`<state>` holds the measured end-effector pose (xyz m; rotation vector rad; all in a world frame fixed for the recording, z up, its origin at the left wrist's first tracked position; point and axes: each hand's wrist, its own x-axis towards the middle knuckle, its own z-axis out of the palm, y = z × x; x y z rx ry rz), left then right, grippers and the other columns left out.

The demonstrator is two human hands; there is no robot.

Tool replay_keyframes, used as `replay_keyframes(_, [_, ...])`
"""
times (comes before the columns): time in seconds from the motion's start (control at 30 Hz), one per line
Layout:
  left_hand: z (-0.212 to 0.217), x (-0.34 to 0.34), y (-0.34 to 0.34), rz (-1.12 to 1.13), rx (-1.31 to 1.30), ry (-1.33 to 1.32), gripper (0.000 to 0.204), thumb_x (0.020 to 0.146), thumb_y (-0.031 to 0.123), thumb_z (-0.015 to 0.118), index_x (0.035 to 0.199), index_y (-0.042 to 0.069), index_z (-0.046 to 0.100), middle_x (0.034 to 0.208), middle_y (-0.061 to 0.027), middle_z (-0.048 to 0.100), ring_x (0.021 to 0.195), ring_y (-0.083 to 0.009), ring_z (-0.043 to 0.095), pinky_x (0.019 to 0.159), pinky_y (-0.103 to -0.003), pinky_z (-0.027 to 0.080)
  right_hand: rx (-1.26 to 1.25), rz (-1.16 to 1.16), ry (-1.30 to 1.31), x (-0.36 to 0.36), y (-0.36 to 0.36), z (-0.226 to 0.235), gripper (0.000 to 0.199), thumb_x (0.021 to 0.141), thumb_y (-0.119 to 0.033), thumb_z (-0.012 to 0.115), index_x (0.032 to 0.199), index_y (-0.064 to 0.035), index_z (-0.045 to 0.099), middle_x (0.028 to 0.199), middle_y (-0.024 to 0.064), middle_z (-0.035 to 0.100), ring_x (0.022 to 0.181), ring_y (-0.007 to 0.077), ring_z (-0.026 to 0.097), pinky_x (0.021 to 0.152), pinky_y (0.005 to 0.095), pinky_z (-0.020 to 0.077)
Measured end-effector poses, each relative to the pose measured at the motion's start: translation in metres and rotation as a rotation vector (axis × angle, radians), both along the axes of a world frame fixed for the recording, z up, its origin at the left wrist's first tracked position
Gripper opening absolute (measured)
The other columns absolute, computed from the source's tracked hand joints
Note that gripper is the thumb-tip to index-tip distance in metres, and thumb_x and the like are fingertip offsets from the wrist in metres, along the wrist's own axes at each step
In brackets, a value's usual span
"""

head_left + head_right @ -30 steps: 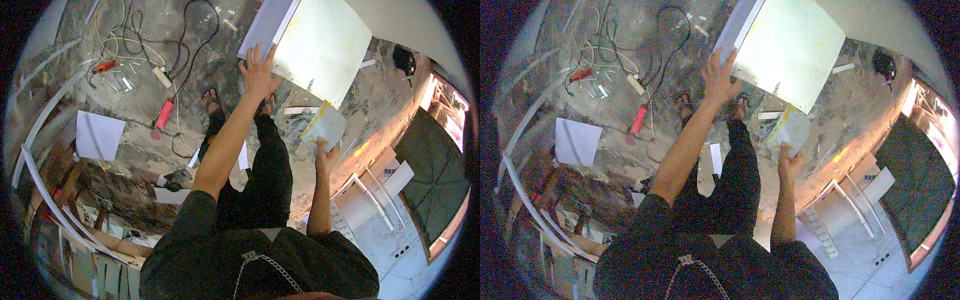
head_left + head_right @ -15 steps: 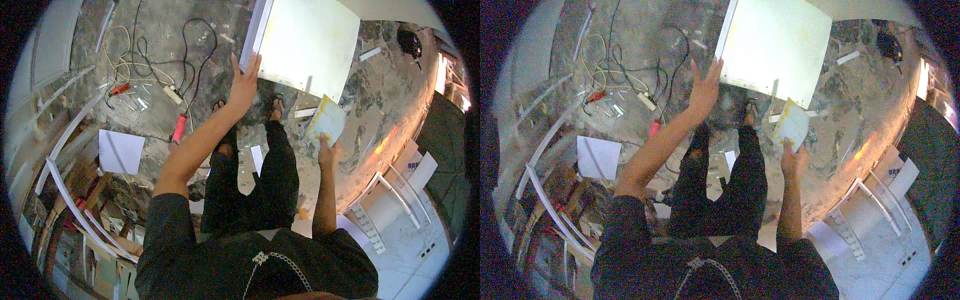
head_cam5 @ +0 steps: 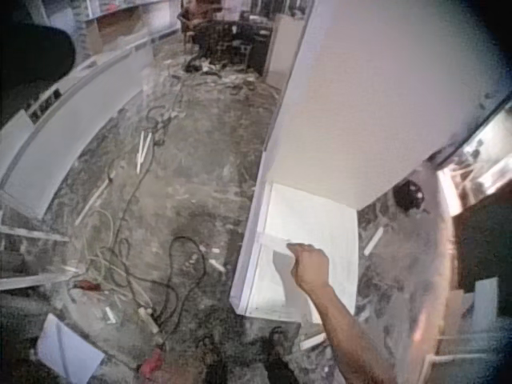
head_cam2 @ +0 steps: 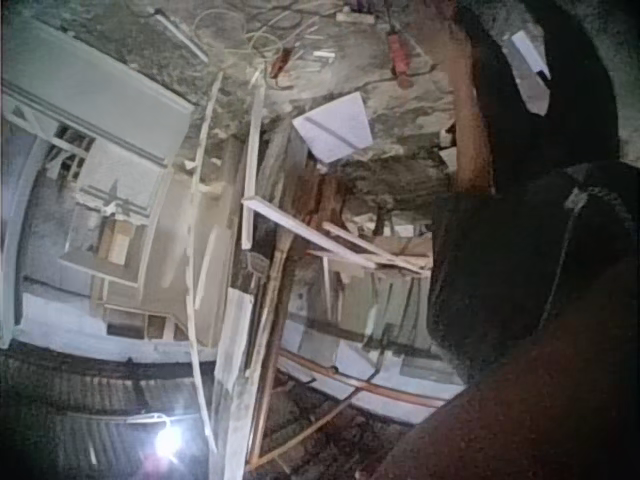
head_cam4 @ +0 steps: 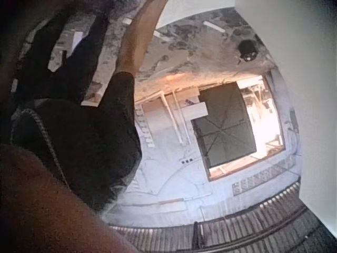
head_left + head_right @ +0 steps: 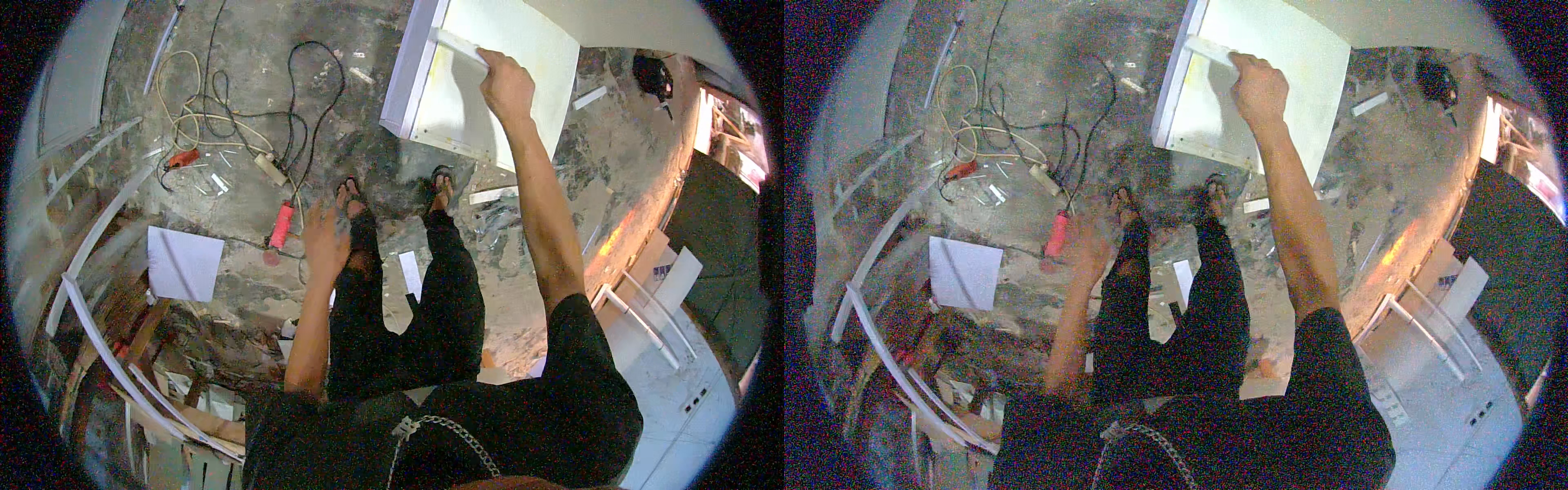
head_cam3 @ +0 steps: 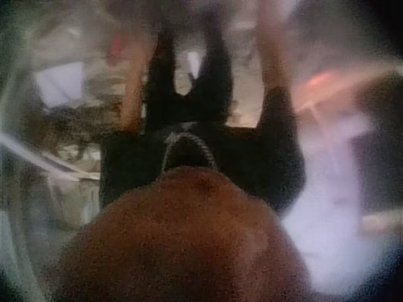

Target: The person pours adhesive from a plastic bottle onto a scraper and spreads the glue across white and gray furniture panels.

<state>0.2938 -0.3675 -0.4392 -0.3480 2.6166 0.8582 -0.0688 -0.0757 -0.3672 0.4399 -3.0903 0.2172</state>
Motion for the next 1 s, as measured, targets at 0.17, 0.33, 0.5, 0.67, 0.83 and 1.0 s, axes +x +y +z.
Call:
replay_keyframes(0.17, [0.002, 0.142, -0.059, 0.172, -0.148, -0.250, 0.067, 0.079, 0.021, 0.071, 0.142, 0.008, 0.050, 0.152, -0.0263, 0.036, 0.139, -0.0458, 0.035, 0.114, -0.054, 0.032, 0.143, -0.177, -0.168, 0.001, -0.003, 0.008, 0.046, 0.081, -0.006, 0.060, 0.122, -0.0219, 0.071, 0.112, 0.0062, 0.073, 0.094, 0.0289, 0.072, 0.082, 0.0433, 0.0574])
replay_keyframes(0.33, [0.001, 0.206, -0.097, 0.277, -0.190, -0.375, 0.064, 0.080, 0.023, 0.070, 0.140, 0.008, 0.052, 0.152, -0.0262, 0.036, 0.138, -0.0466, 0.036, 0.111, -0.055, 0.035, 0.244, -0.036, -0.286, 0.024, -0.017, -0.001, 0.051, 0.080, -0.004, 0.055, 0.124, -0.0252, 0.070, 0.110, 0.0103, 0.073, 0.093, 0.0313, 0.071, 0.079, 0.0439, 0.0565])
replay_keyframes(0.5, [-0.001, 0.185, -0.096, 0.285, -0.163, -0.258, 0.063, 0.081, 0.022, 0.068, 0.140, 0.007, 0.051, 0.150, -0.0268, 0.037, 0.136, -0.0462, 0.037, 0.111, -0.055, 0.035, 0.302, 0.045, -0.373, 0.054, -0.018, 0.009, 0.049, 0.078, -0.003, 0.057, 0.122, -0.0206, 0.070, 0.110, 0.0084, 0.072, 0.090, 0.0324, 0.070, 0.077, 0.0453, 0.0563])
replay_keyframes(0.67, [-0.010, 0.146, -0.084, 0.244, -0.163, -0.205, 0.062, 0.083, 0.022, 0.067, 0.141, 0.007, 0.049, 0.149, -0.0274, 0.038, 0.136, -0.0460, 0.038, 0.112, -0.054, 0.033, 0.303, 0.131, -0.445, 0.087, -0.025, 0.014, 0.051, 0.077, 0.000, 0.055, 0.123, -0.0174, 0.069, 0.113, 0.0075, 0.071, 0.091, 0.0320, 0.070, 0.076, 0.0454, 0.0563])
replay_keyframes(0.83, [-0.004, 0.102, -0.048, 0.334, 0.000, -0.101, 0.059, 0.084, 0.019, 0.069, 0.138, 0.007, 0.051, 0.149, -0.0276, 0.038, 0.137, -0.0468, 0.036, 0.114, -0.055, 0.030, 0.254, 0.189, -0.444, 0.114, -0.013, 0.016, 0.053, 0.075, 0.001, 0.057, 0.125, -0.0149, 0.067, 0.118, 0.0071, 0.069, 0.093, 0.0321, 0.070, 0.076, 0.0454, 0.0561])
replay_keyframes(1.0, [-0.010, 0.087, -0.020, 0.342, 0.031, -0.121, 0.058, 0.085, 0.019, 0.069, 0.139, 0.007, 0.051, 0.150, -0.0272, 0.038, 0.139, -0.0465, 0.034, 0.114, -0.054, 0.030, 0.290, 0.165, -0.571, 0.135, -0.032, 0.025, 0.054, 0.074, 0.001, 0.059, 0.126, -0.0130, 0.065, 0.121, 0.0076, 0.068, 0.096, 0.0325, 0.069, 0.077, 0.0453, 0.0560])
